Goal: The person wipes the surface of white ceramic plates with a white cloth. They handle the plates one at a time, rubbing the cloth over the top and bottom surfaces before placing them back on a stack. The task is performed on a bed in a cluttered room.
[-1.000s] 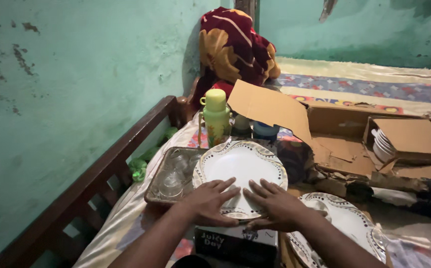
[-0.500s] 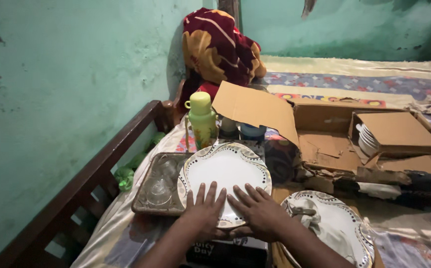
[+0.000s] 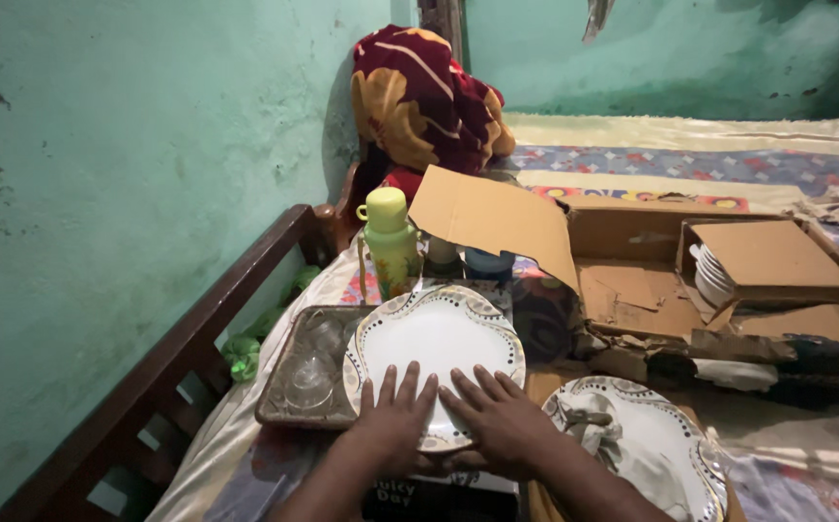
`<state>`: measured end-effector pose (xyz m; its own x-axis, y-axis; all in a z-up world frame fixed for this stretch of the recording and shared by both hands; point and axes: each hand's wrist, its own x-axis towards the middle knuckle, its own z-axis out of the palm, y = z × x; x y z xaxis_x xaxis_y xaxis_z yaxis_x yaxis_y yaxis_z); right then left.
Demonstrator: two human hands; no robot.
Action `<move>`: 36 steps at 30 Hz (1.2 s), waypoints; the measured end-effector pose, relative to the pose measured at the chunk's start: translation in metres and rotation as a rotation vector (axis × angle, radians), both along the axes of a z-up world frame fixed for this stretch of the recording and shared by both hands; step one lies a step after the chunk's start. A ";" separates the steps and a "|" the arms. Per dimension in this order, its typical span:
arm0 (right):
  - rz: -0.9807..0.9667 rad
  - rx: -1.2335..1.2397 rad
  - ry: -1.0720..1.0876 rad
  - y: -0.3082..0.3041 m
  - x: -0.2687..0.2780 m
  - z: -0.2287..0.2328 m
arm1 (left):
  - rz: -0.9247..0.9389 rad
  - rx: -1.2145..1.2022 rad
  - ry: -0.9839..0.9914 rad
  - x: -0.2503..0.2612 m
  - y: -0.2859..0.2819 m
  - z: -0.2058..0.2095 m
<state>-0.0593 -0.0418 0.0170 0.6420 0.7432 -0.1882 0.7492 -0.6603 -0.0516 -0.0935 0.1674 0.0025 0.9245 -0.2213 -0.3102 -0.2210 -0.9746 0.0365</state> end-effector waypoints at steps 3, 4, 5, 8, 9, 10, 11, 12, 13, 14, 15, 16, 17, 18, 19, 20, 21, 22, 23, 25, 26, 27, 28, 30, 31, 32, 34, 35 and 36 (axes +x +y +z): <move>0.002 0.000 0.022 -0.003 0.001 0.003 | 0.005 -0.031 0.023 0.001 0.002 0.006; -0.011 0.006 0.026 -0.003 0.000 0.005 | 0.007 -0.026 0.035 0.001 0.002 0.009; -0.027 0.011 0.028 -0.005 0.000 0.007 | 0.006 -0.022 0.046 0.000 0.000 0.011; -0.065 0.038 0.054 -0.012 -0.001 0.010 | -0.002 0.000 0.036 0.000 -0.001 0.017; -0.075 0.049 0.065 -0.016 -0.001 0.011 | -0.006 0.009 0.024 0.000 -0.003 0.020; -0.079 0.081 0.044 -0.021 -0.002 0.010 | -0.029 0.012 0.029 -0.001 -0.007 0.023; -0.084 0.115 0.020 -0.026 0.000 0.009 | -0.052 0.019 0.031 0.000 -0.008 0.028; -0.089 0.150 -0.005 -0.032 0.003 0.007 | -0.076 0.026 0.034 0.002 -0.011 0.032; -0.104 0.183 -0.026 -0.039 0.005 0.004 | -0.110 -0.017 0.022 0.002 -0.018 0.036; -0.120 0.216 -0.049 -0.047 0.007 0.000 | -0.144 -0.060 0.010 0.002 -0.027 0.039; -0.135 0.246 -0.072 -0.055 0.011 -0.004 | -0.176 -0.106 -0.002 0.004 -0.036 0.040; -0.160 0.236 -0.083 -0.060 0.016 -0.009 | -0.215 -0.140 -0.021 0.008 -0.045 0.041; -0.182 0.224 -0.095 -0.065 0.024 -0.012 | -0.252 -0.176 -0.042 0.012 -0.055 0.041; -0.204 0.212 -0.106 -0.071 0.029 -0.016 | -0.289 -0.213 -0.062 0.016 -0.064 0.041; -0.218 0.256 -0.138 -0.080 0.031 -0.020 | -0.323 -0.223 -0.078 0.021 -0.073 0.039; -0.232 0.300 -0.170 -0.091 0.032 -0.023 | -0.356 -0.234 -0.093 0.026 -0.083 0.038; -0.243 0.343 -0.203 -0.100 0.032 -0.024 | -0.387 -0.245 -0.111 0.031 -0.092 0.036; -0.254 0.343 -0.208 -0.110 0.031 -0.024 | -0.396 -0.252 -0.108 0.036 -0.101 0.034; -0.266 0.342 -0.212 -0.120 0.029 -0.024 | -0.405 -0.259 -0.102 0.040 -0.110 0.030; -0.295 0.338 -0.225 -0.137 0.025 -0.021 | -0.424 -0.281 -0.129 0.046 -0.130 0.022; -0.311 0.336 -0.234 -0.145 0.024 -0.020 | -0.434 -0.296 -0.161 0.048 -0.139 0.016; -0.328 0.332 -0.241 -0.151 0.022 -0.020 | -0.445 -0.312 -0.190 0.049 -0.148 0.009; -0.344 0.325 -0.235 -0.157 0.019 -0.020 | -0.451 -0.290 -0.206 0.051 -0.157 0.002; -0.377 0.313 -0.223 -0.172 0.014 -0.023 | -0.466 -0.248 -0.236 0.054 -0.174 -0.013; -0.385 0.300 -0.234 -0.178 0.012 -0.025 | -0.462 -0.252 -0.229 0.056 -0.182 -0.019; -0.393 0.287 -0.245 -0.183 0.011 -0.029 | -0.459 -0.257 -0.222 0.057 -0.190 -0.026; -0.423 0.257 -0.240 -0.193 0.008 -0.036 | -0.459 -0.253 -0.237 0.058 -0.205 -0.039; -0.447 0.243 -0.226 -0.197 0.006 -0.041 | -0.465 -0.242 -0.259 0.058 -0.212 -0.045; -0.471 0.228 -0.211 -0.201 0.005 -0.045 | -0.471 -0.232 -0.281 0.058 -0.218 -0.049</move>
